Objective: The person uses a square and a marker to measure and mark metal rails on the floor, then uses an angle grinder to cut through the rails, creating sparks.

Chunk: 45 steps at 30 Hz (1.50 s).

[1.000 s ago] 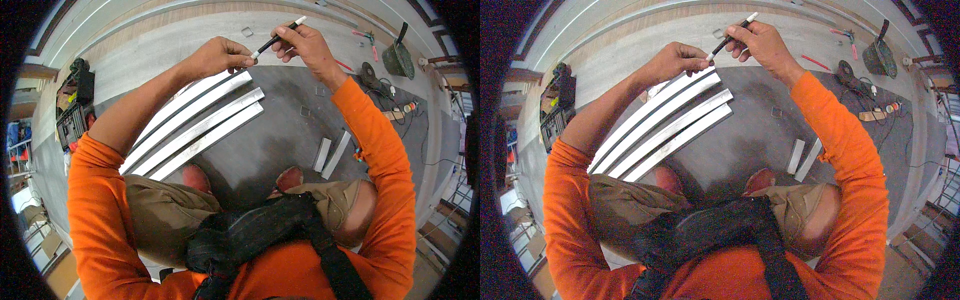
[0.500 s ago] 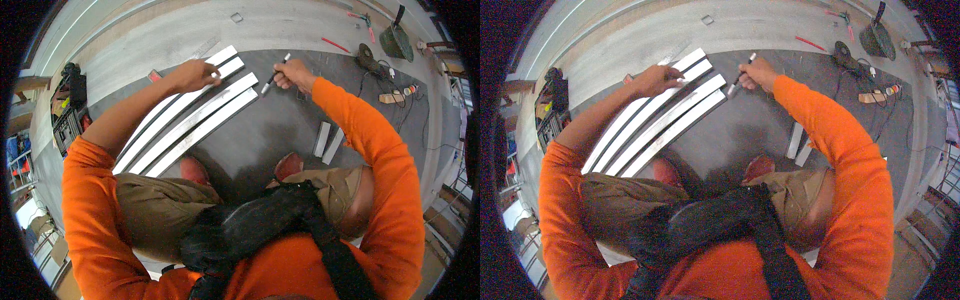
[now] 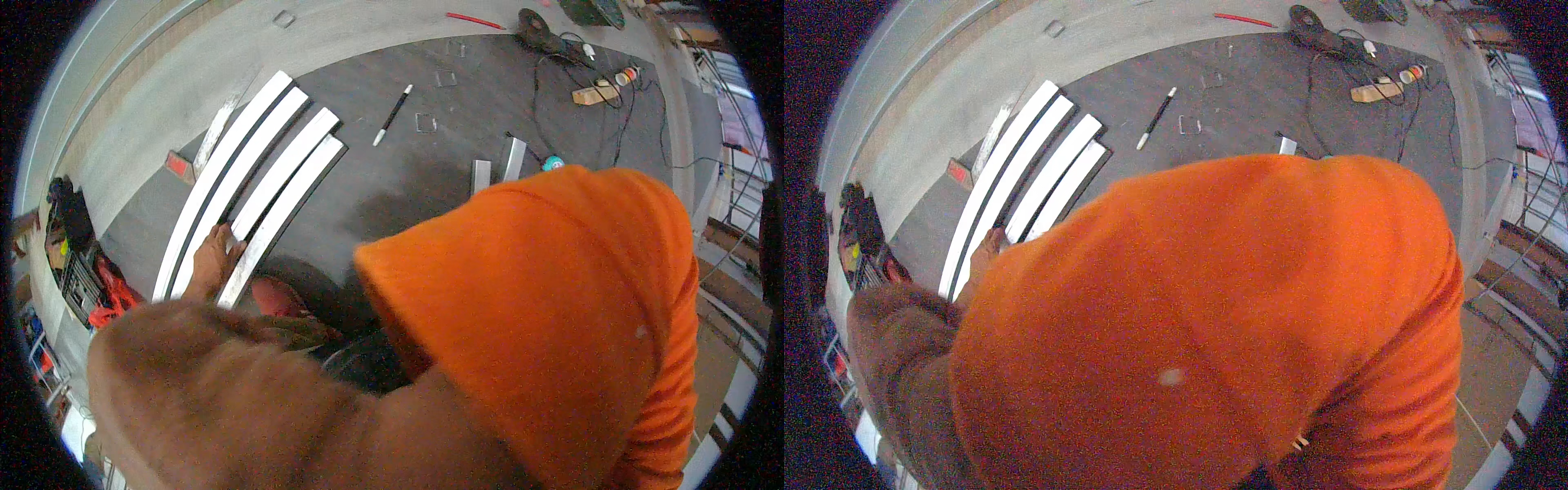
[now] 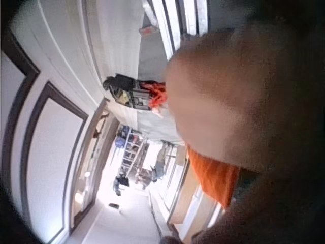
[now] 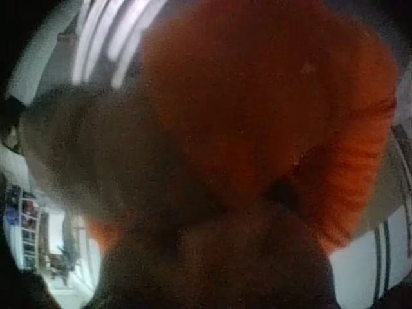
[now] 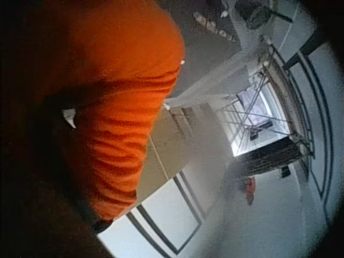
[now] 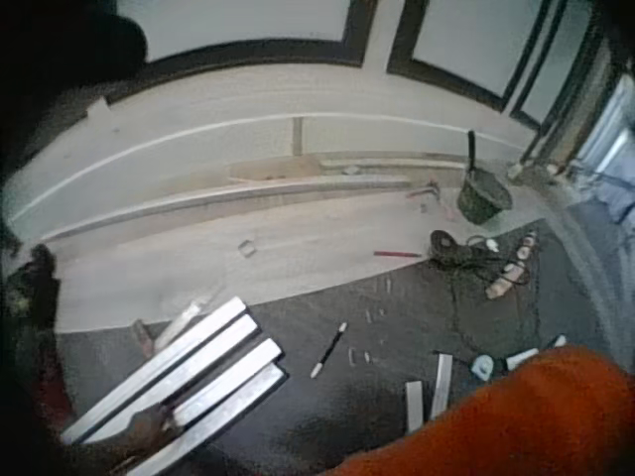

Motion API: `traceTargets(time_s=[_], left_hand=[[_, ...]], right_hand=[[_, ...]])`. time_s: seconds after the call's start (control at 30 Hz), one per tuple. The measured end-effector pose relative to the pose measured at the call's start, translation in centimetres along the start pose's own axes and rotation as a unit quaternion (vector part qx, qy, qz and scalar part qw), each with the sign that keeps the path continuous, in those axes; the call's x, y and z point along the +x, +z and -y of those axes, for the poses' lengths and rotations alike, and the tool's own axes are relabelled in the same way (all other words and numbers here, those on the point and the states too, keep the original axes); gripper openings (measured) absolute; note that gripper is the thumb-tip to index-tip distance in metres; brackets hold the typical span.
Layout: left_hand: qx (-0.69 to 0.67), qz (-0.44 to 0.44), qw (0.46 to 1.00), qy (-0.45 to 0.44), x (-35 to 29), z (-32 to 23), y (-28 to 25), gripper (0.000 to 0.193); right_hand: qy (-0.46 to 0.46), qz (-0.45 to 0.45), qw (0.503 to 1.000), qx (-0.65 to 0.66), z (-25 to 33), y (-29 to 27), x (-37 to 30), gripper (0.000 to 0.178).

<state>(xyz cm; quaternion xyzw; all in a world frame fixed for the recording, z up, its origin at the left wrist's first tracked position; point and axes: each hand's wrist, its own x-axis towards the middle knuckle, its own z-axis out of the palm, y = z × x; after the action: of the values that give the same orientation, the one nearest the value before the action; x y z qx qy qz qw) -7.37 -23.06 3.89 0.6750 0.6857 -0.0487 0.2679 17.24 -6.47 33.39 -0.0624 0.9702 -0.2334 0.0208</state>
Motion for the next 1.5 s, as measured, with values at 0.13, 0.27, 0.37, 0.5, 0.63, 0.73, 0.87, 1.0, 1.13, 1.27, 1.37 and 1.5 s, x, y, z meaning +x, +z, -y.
traceTargets(time_s=[0.13, 0.27, 0.37, 0.5, 0.63, 0.73, 0.87, 1.0, 1.13, 1.27, 1.37, 1.5], left_hand=[[-0.142, -0.003, 0.977, -0.16, -3.2, 3.0, 0.0, 0.046], [-0.015, -0.024, 0.999, -0.018, -3.3, 4.3, -3.5, 0.052], [-0.082, -0.078, 0.993, -0.045, -2.8, 1.4, -4.0, 0.048], [-0.089, -0.124, 0.988, -0.036, -4.2, 2.5, -1.4, 0.053], [-0.195, -0.099, 0.971, -0.096, -7.2, 0.0, -2.0, 0.056], [-0.242, -0.02, 0.963, -0.112, -12.3, 0.0, -3.6, 0.057], [-0.048, 0.02, 0.99, -0.134, -13.7, -0.7, -1.8, 0.067], [-0.104, 0.068, 0.976, -0.177, -5.3, -4.3, -3.8, 0.064], [-0.133, 0.074, 0.968, -0.198, -7.4, -3.7, -3.0, 0.067], [-0.127, 0.053, 0.972, -0.193, -7.0, -6.0, -3.7, 0.068], [-0.089, 0.093, 0.973, -0.192, -8.6, -5.5, -3.7, 0.066], [-0.065, 0.062, 0.979, -0.181, -7.3, -5.6, -5.3, 0.061]], right_hand=[[0.025, -0.017, 0.999, -0.012, -1.6, -0.1, -0.6, 0.027], [0.123, -0.054, 0.99, -0.034, -6.8, 1.5, -2.0, 0.027], [0.368, -0.066, 0.917, -0.138, -13.5, 4.4, -11.8, 0.024], [0.663, 0.158, 0.726, -0.09, -17.9, 9.9, -28.0, 0.038], [0.762, 0.064, 0.642, -0.053, -21.4, 17.6, -47.1, 0.039], [0.806, -0.028, 0.587, -0.071, -21.8, 19.1, -50.7, 0.039], [0.8, -0.126, 0.576, -0.111, -28.1, 16.5, -55.1, 0.045], [0.744, -0.163, 0.632, -0.141, -33.6, 10.1, -63.3, 0.056], [0.727, -0.051, 0.672, -0.131, -39.0, 9.0, -60.8, 0.056], [0.733, 0.013, 0.672, -0.108, -41.4, 10.8, -60.0, 0.059], [0.74, 0.13, 0.626, -0.211, -42.4, 11.6, -58.9, 0.066], [0.684, 0.085, 0.691, -0.219, -41.4, 12.9, -64.9, 0.081]])
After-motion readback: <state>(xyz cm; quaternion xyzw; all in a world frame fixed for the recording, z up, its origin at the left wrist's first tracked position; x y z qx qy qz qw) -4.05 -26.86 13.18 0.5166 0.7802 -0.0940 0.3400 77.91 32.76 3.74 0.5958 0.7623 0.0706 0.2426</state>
